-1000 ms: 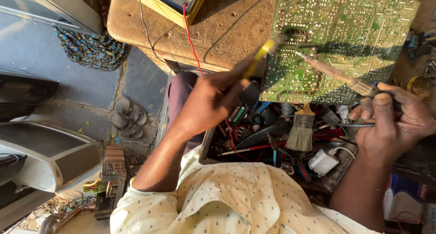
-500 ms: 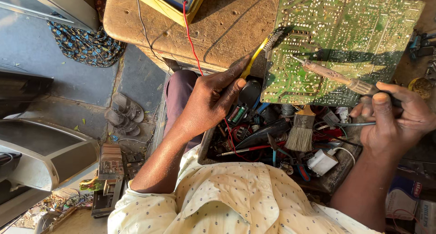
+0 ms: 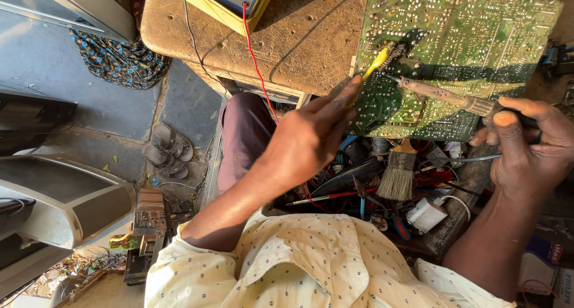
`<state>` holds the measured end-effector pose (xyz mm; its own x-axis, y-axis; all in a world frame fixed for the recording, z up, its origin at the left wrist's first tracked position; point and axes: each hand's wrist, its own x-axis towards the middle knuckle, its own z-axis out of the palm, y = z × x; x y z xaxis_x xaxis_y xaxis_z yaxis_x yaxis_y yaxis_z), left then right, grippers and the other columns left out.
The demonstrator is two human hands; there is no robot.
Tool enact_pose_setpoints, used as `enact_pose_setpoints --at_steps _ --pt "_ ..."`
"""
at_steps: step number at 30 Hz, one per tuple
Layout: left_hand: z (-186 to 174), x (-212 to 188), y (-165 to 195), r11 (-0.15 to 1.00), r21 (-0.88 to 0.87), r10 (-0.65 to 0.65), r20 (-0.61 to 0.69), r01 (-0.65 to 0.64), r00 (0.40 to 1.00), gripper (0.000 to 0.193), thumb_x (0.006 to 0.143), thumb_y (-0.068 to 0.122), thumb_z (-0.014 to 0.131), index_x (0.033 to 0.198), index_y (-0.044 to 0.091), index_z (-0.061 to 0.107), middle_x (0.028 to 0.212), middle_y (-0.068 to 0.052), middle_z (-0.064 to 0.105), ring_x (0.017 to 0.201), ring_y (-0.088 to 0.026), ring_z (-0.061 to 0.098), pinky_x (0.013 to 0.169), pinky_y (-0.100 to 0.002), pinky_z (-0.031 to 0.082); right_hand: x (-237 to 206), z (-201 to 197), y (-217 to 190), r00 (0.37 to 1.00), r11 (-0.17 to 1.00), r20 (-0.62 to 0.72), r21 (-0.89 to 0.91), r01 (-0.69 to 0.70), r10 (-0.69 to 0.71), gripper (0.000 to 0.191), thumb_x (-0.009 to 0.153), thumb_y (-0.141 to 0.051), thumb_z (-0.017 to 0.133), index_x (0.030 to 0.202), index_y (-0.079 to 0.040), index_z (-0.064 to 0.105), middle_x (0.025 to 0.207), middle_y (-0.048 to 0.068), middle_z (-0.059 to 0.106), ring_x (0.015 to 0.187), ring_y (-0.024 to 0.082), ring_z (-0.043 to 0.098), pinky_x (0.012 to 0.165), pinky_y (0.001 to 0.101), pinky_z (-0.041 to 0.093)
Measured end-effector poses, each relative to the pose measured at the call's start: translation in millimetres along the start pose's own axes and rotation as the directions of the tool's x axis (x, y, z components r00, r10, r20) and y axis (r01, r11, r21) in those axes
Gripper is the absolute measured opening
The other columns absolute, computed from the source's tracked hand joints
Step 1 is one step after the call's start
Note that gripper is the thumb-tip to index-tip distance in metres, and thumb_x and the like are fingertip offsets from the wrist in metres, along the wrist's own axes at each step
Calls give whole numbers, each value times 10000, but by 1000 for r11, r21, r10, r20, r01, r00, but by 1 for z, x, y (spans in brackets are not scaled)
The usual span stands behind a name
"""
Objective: The person holds a green circuit board and uses a soldering iron to reflow solder on several connection points. They flip the board to inspect the component side, then return to the solder side to continue soldering while using a yellow toothbrush to clean flux residue from the board surface.
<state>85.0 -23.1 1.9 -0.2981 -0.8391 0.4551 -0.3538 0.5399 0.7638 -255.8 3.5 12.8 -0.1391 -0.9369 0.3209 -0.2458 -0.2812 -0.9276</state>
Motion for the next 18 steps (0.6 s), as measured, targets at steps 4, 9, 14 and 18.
enact_pose_setpoints --at_steps 4,9,14,18 --pt "14 1 8 975 222 -61 117 34 991 702 921 0 664 1564 -21 384 1035 -190 706 673 -321 672 587 -433 539 -3 4 -1 1000 1000 -5 -21 18 -18 70 1151 11 704 1168 67 666 846 127 644 673 121 595 630 322 598" --pt "17 -4 16 884 459 -21 232 -90 973 855 795 6 676 1573 -86 334 942 -187 670 723 -293 681 637 -415 540 -17 -8 27 997 999 -51 7 52 -52 33 1139 33 670 1166 48 660 869 130 657 665 128 607 614 330 603" --pt "8 -7 14 972 157 110 363 -177 925 400 763 38 681 1158 16 624 946 -174 717 833 -342 697 711 -459 530 -36 -62 87 946 936 -323 320 146 -38 214 1213 -100 535 1020 -25 592 851 112 581 692 169 579 615 318 510" --pt "4 7 10 992 101 57 161 -73 985 624 799 -11 665 1407 -65 538 960 -208 716 781 -357 693 643 -445 547 -47 -99 115 906 913 -404 310 265 -126 331 1231 -134 470 925 -32 545 783 71 488 681 167 488 606 299 437"
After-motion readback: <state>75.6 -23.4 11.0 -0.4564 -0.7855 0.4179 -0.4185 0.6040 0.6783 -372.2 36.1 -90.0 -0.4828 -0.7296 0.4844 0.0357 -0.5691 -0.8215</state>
